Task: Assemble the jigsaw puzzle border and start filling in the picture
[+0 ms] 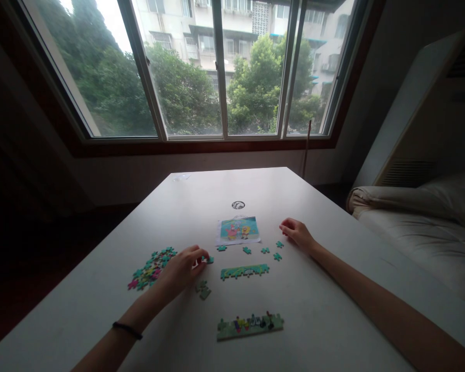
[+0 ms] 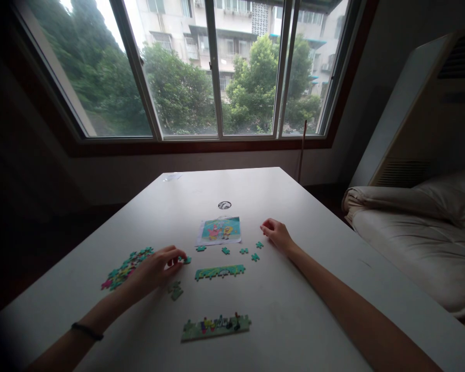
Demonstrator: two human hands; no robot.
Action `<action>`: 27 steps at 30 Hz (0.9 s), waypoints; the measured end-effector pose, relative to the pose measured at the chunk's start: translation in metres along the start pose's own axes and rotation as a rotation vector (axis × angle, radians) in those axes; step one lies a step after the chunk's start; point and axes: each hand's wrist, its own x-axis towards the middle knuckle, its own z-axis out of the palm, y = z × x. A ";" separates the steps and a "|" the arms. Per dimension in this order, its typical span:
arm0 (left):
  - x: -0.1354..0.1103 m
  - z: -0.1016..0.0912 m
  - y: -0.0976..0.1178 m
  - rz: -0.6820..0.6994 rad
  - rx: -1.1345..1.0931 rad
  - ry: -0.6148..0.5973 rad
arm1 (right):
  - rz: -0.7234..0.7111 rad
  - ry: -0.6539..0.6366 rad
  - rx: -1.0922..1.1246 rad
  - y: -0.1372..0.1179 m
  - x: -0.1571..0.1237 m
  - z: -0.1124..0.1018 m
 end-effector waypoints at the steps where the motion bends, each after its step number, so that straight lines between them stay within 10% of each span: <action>1: 0.000 0.000 0.001 0.000 0.004 -0.001 | -0.012 -0.027 -0.041 -0.001 0.000 -0.001; 10: -0.007 0.004 0.046 0.140 0.045 0.093 | -0.131 -0.296 -0.136 -0.010 0.001 -0.007; 17: -0.025 0.011 0.088 0.308 -0.091 -0.180 | -0.151 -0.407 -0.228 -0.012 0.004 -0.019; 27: -0.028 0.012 0.088 0.363 -0.154 -0.417 | -0.121 -0.450 -0.260 -0.009 0.004 -0.022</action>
